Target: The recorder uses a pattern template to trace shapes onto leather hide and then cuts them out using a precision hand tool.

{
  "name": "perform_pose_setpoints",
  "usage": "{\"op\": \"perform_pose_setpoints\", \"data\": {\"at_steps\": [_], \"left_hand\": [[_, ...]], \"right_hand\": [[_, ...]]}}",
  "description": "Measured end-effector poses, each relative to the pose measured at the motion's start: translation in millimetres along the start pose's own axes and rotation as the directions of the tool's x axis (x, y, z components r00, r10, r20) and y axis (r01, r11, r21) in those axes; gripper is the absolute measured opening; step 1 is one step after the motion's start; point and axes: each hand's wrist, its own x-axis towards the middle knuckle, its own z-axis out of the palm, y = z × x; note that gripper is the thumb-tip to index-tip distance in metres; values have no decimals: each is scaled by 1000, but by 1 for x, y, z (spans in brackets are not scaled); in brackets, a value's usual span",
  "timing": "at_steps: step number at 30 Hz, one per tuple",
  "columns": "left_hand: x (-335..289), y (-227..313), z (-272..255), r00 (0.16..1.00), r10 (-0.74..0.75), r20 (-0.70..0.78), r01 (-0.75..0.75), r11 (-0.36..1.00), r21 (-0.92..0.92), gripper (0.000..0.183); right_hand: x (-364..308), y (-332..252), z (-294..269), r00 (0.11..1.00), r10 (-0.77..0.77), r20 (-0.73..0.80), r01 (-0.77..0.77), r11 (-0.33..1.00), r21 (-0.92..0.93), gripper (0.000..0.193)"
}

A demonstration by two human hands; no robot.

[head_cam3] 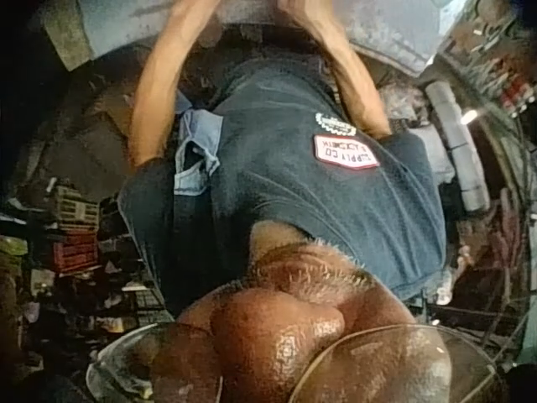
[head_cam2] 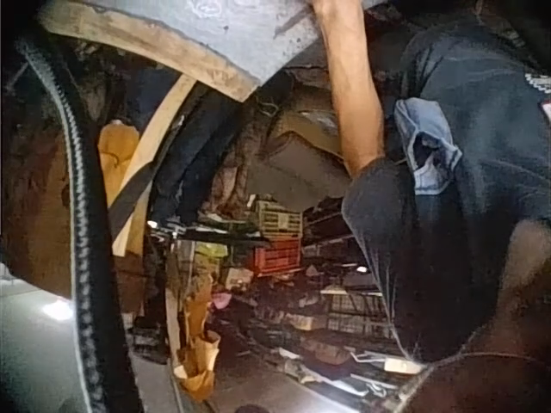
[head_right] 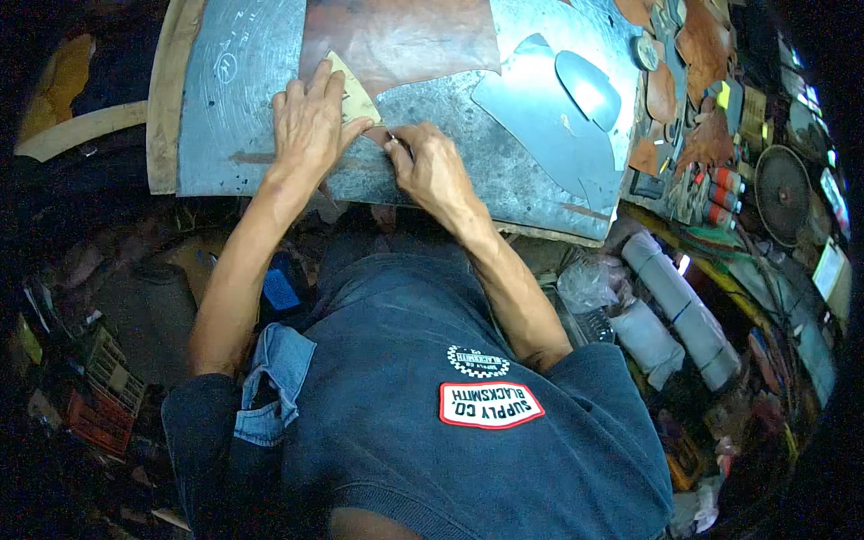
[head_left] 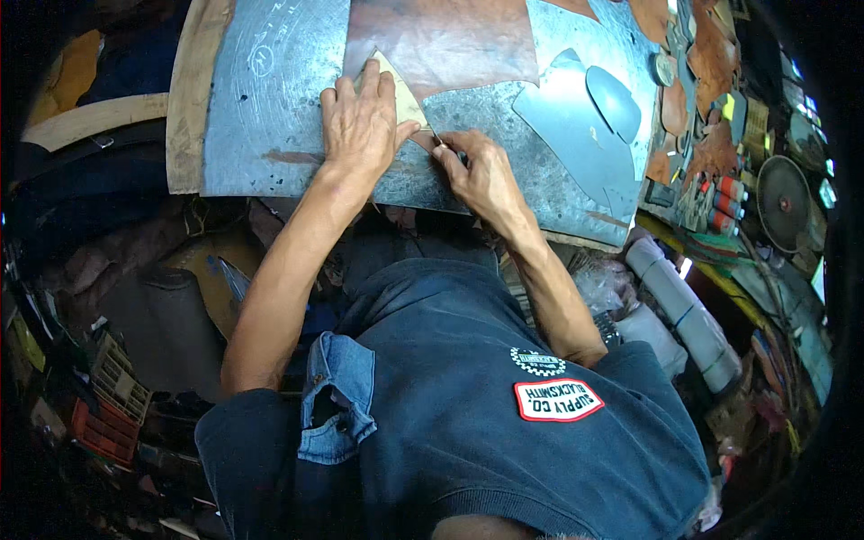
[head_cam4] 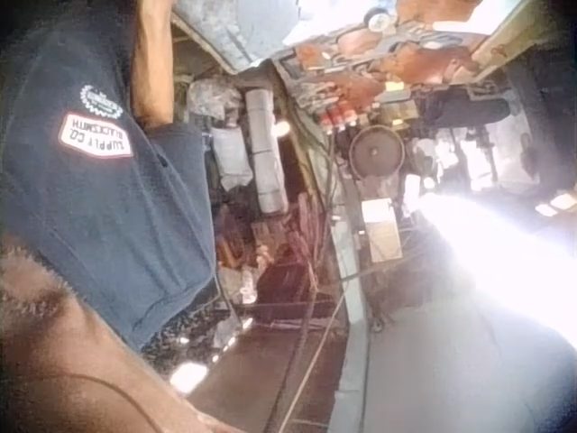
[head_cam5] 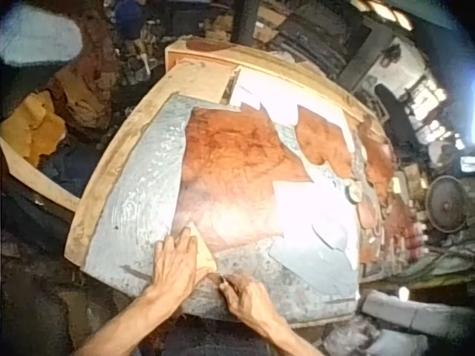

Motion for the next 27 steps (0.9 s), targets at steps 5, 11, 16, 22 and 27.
{"op": "perform_pose_setpoints", "data": {"at_steps": [5, 11, 16, 22, 27], "left_hand": [[0, -1, 0, 999, 32, -34, -32, 999, 3, 70], [-12, -12, 1, 994, 101, -43, -102, 995, -22, 73], [-38, -26, 9, 982, 152, -109, -159, 986, -60, 78], [-78, -37, 11, 949, 295, -115, -311, 935, -172, 72], [-130, -31, 12, 876, 448, -177, -481, 831, -279, 48]], "right_hand": [[-23, 0, 7, 997, 21, -78, -17, 999, 47, 21], [-45, -5, 2, 999, 50, -6, -50, 989, -137, 22], [-44, 6, -11, 991, -134, 14, 134, 964, -232, 17], [-15, 30, -5, 947, -321, 13, 297, 860, -416, 18], [1, 30, -2, 925, -377, 35, 359, 842, -402, 20]]}}
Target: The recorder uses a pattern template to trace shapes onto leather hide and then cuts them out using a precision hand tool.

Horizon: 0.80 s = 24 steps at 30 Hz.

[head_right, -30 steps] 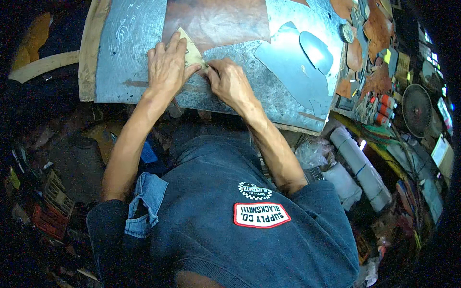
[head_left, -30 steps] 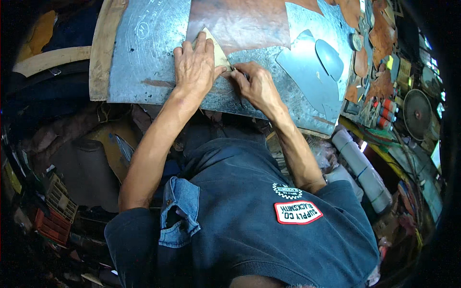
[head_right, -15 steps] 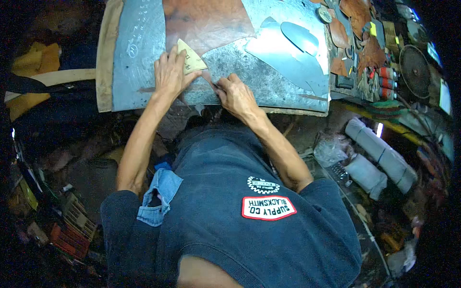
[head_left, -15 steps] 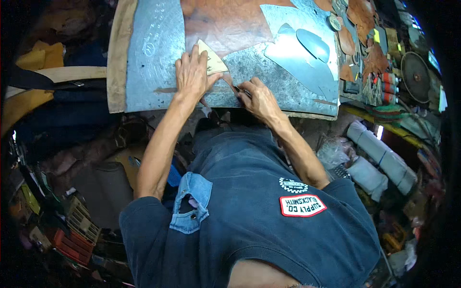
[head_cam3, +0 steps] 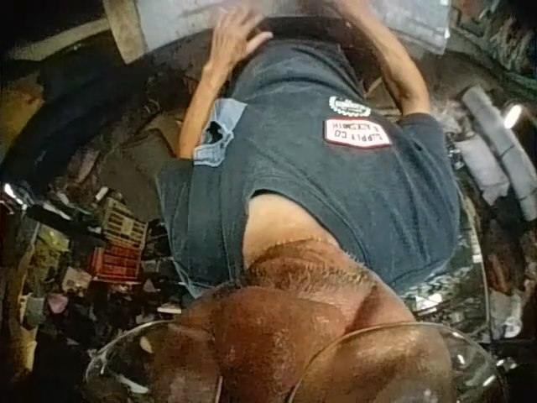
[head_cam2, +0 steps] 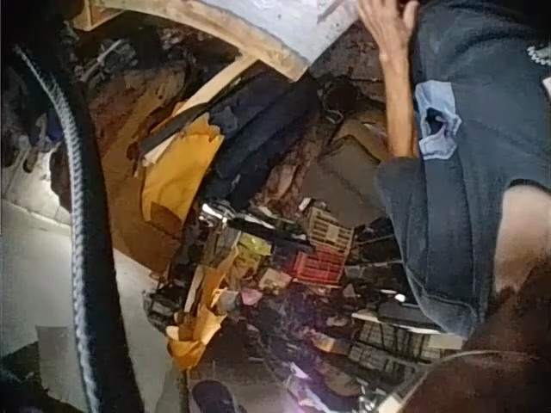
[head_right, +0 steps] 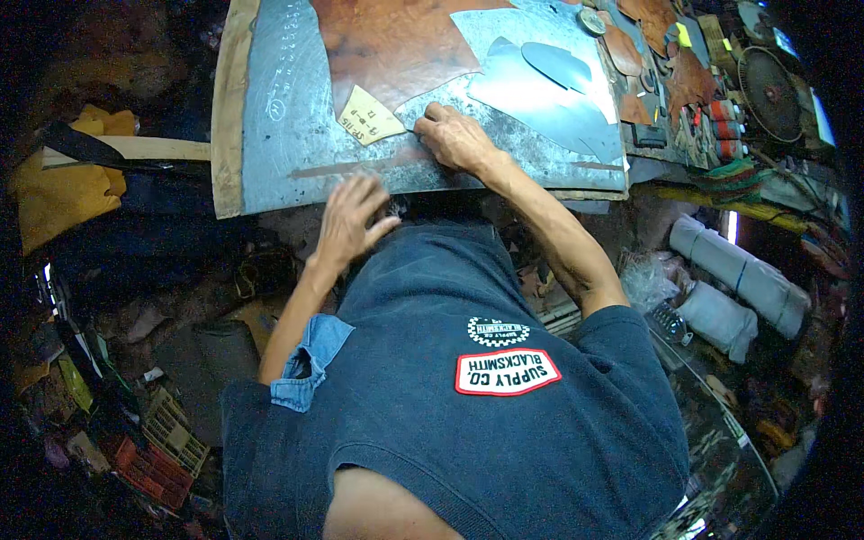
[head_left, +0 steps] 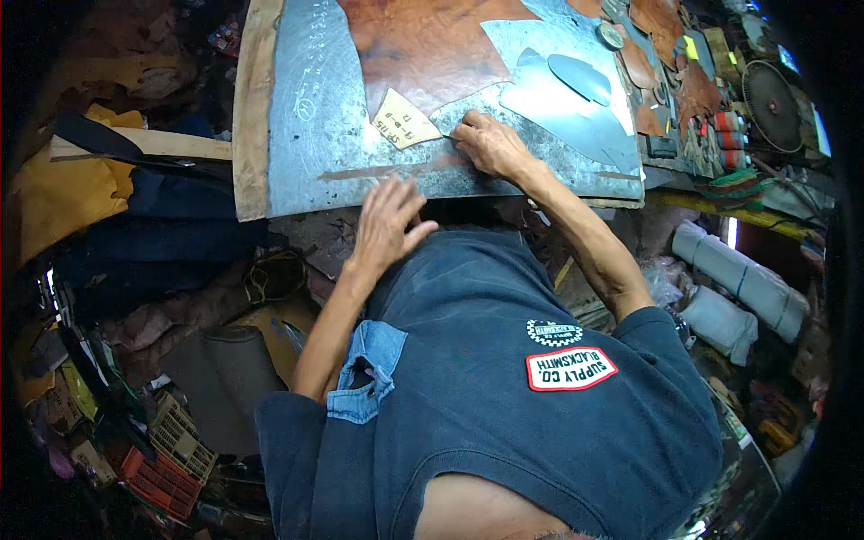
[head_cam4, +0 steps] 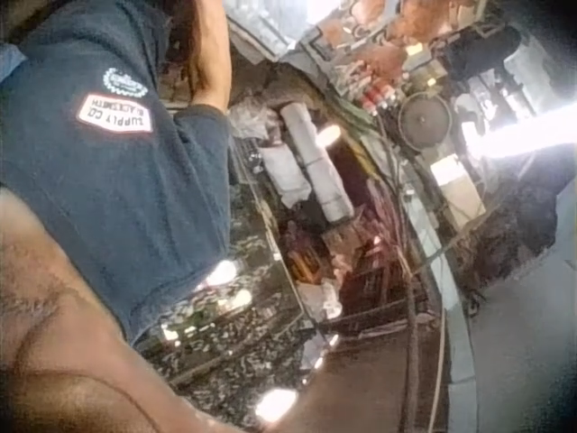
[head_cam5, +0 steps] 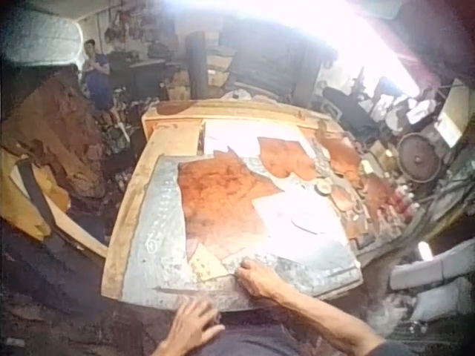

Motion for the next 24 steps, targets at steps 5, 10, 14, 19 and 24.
{"op": "perform_pose_setpoints", "data": {"at_steps": [5, 10, 14, 19, 24], "left_hand": [[37, -14, -18, 988, -93, -122, 99, 994, 50, 63], [76, -53, 11, 951, -244, -188, 277, 946, 171, 80], [76, -60, 21, 956, -221, -191, 249, 959, 137, 79], [78, -54, 15, 958, -251, -140, 271, 951, 147, 81], [82, -46, 9, 948, -259, -187, 282, 953, 109, 69]], "right_hand": [[9, -22, -9, 990, 83, -118, -71, 993, 98, 30], [12, -42, -15, 986, 128, -111, -109, 980, 167, 25], [-14, -23, -17, 992, 120, -26, -119, 993, 14, 17], [3, -7, -8, 994, -40, 100, 45, 998, -49, 13], [25, -2, -12, 984, -173, -51, 176, 983, 50, 21]]}}
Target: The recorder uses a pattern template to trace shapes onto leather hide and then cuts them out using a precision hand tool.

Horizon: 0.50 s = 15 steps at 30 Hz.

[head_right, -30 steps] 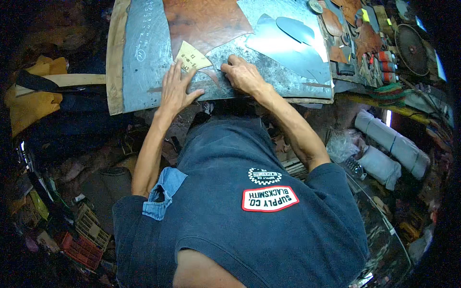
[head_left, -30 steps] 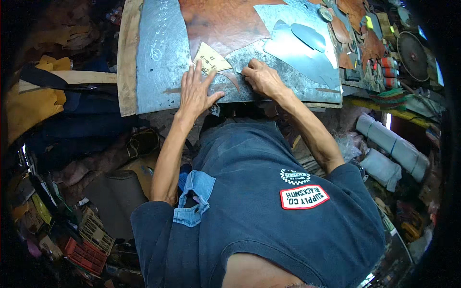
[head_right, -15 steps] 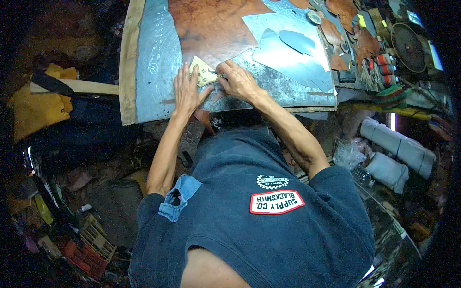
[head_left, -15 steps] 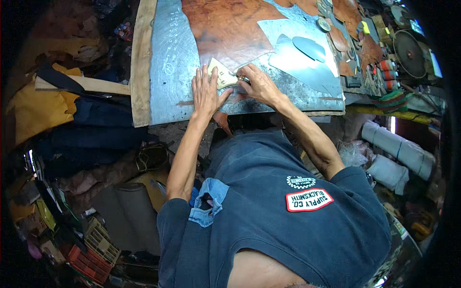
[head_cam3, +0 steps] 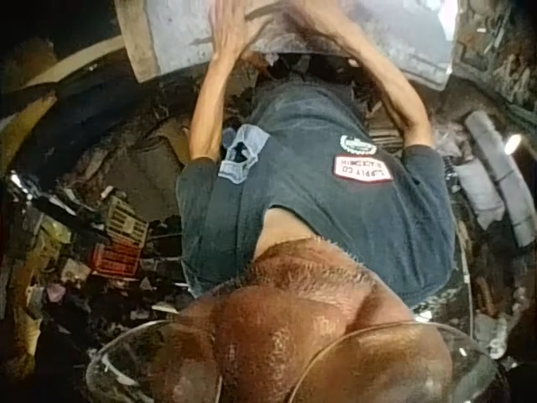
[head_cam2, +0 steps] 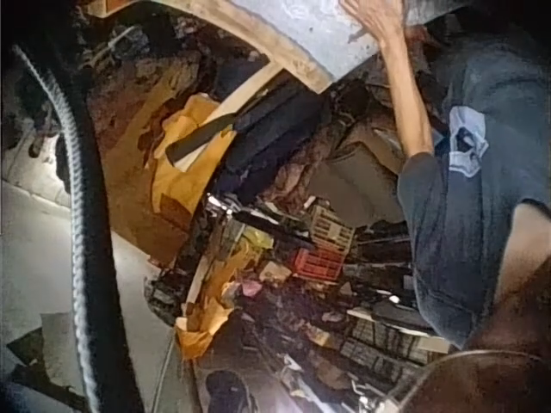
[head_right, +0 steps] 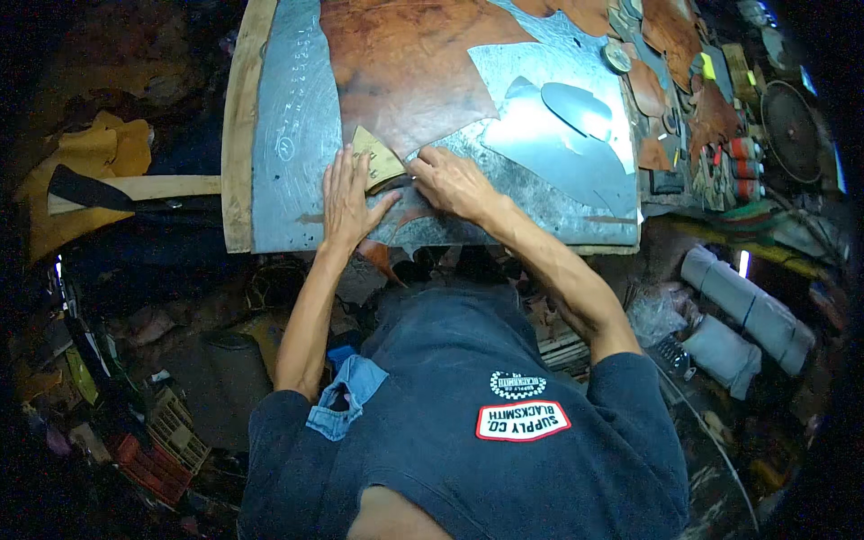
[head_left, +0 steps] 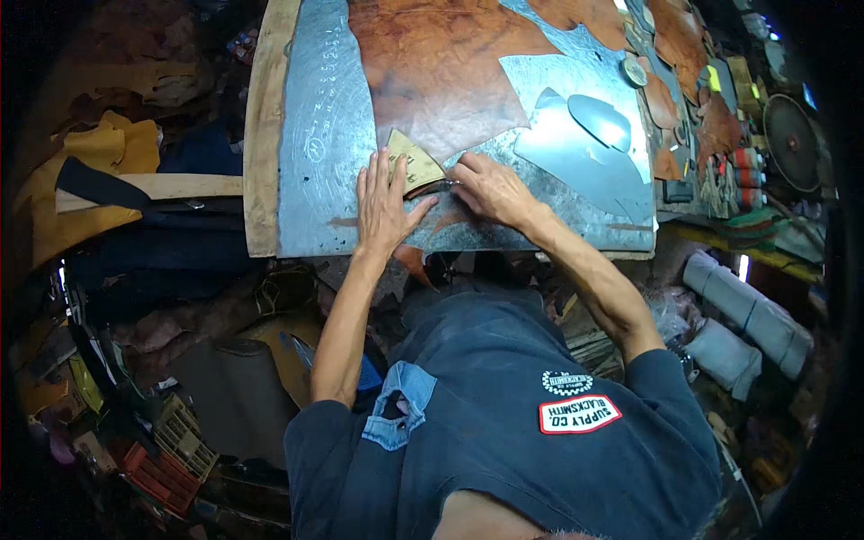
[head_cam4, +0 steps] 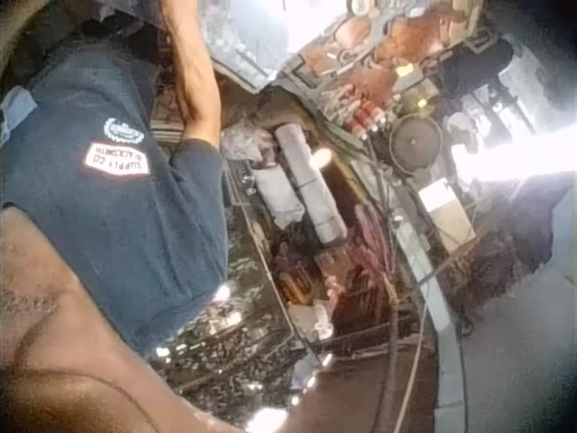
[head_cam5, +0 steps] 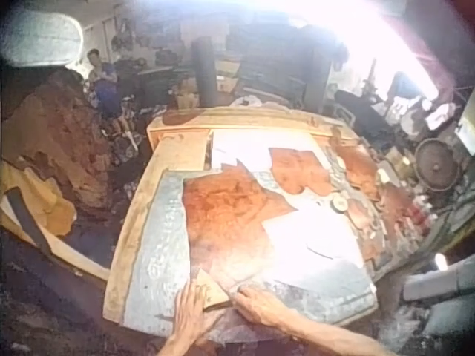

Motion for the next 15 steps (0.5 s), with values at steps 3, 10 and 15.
{"op": "perform_pose_setpoints", "data": {"at_steps": [3, 10, 15], "left_hand": [[-1, -8, 3, 999, -42, 25, 40, 996, 78, 56], [-40, 62, -2, 1000, 28, -12, -29, 994, -102, 57], [-65, 93, 32, 989, -148, -2, 143, 964, -223, 36]], "right_hand": [[-10, -11, -2, 993, 110, -44, -96, 962, 255, 25], [-40, -31, -13, 640, 496, 587, -549, -239, 801, 27], [-76, -14, -34, 500, 567, 655, -710, -165, 684, 24]]}}
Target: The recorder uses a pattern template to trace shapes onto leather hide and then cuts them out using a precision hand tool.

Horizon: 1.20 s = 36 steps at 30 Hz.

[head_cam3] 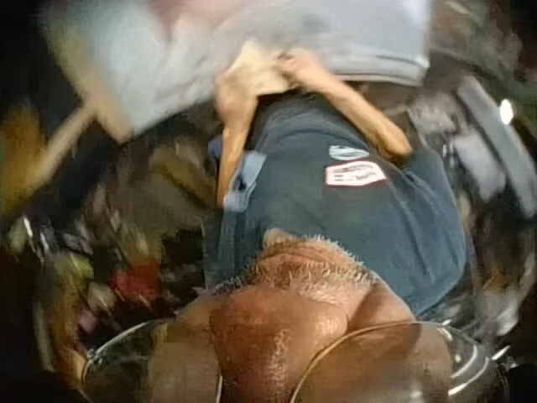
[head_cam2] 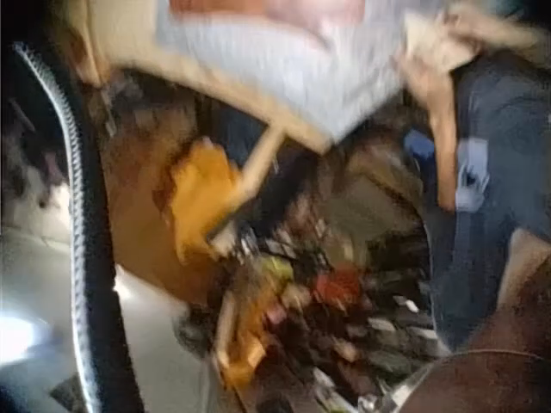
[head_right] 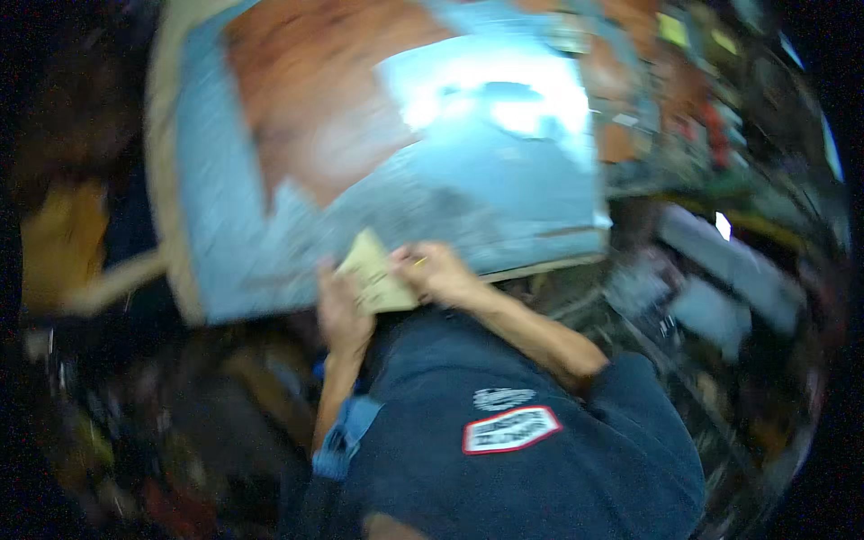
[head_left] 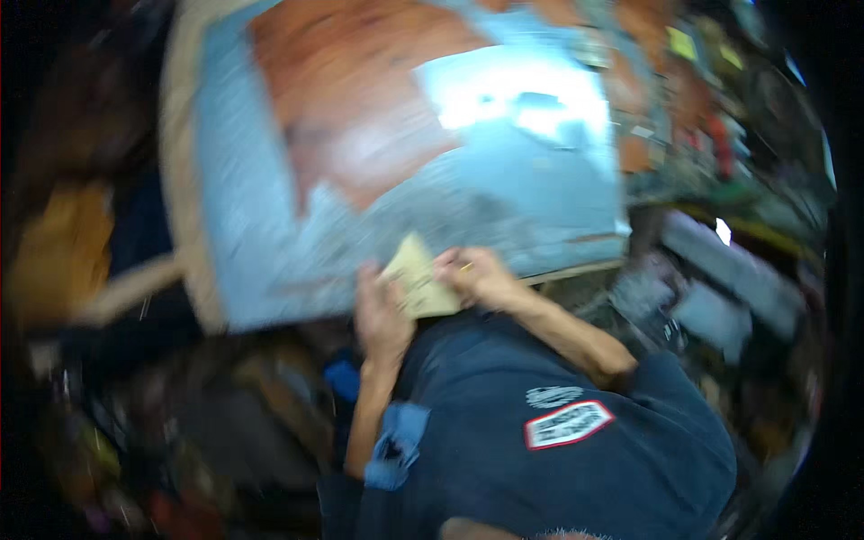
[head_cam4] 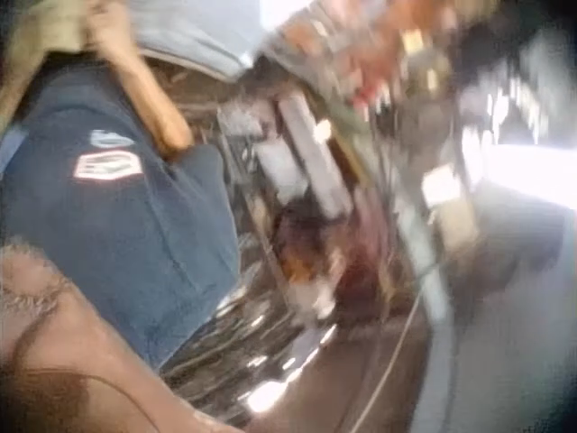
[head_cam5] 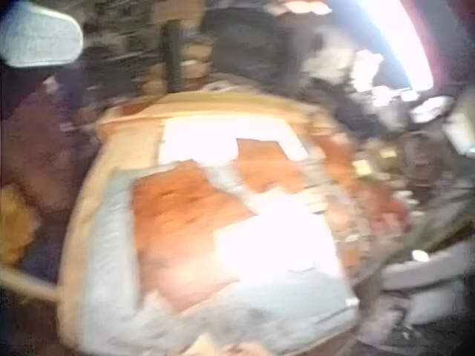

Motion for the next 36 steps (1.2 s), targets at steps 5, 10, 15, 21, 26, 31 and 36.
{"op": "perform_pose_setpoints", "data": {"at_steps": [5, 10, 15, 21, 26, 31, 36], "left_hand": [[21, 11, -2, 999, 2, 39, -10, 980, 198, 56], [28, 7, 11, 949, 48, 313, -190, 876, 443, 59], [22, -1, 21, 956, 66, 286, -212, 829, 517, 57], [21, -2, 22, 954, 71, 292, -225, 813, 538, 59], [25, -4, 22, 950, 55, 309, -225, 805, 549, 59], [25, -3, 21, 949, 51, 312, -223, 807, 547, 57], [26, -3, 20, 950, 62, 306, -233, 794, 561, 58]], "right_hand": [[-11, 10, -58, 941, -338, 14, 336, 929, -155, 29], [-41, -2, -129, 709, -690, -146, 511, 645, -568, 20], [-64, -16, -221, 449, -841, -302, 344, 475, -810, 17], [-88, -28, -314, 441, -842, -311, 64, 375, -925, 27], [-63, -32, -399, 559, -404, -724, 179, 912, -370, 19], [-44, 7, -383, 616, 70, -785, 528, 702, 477, 18], [-33, 19, -374, 653, 97, -751, 580, 573, 579, 20]]}}
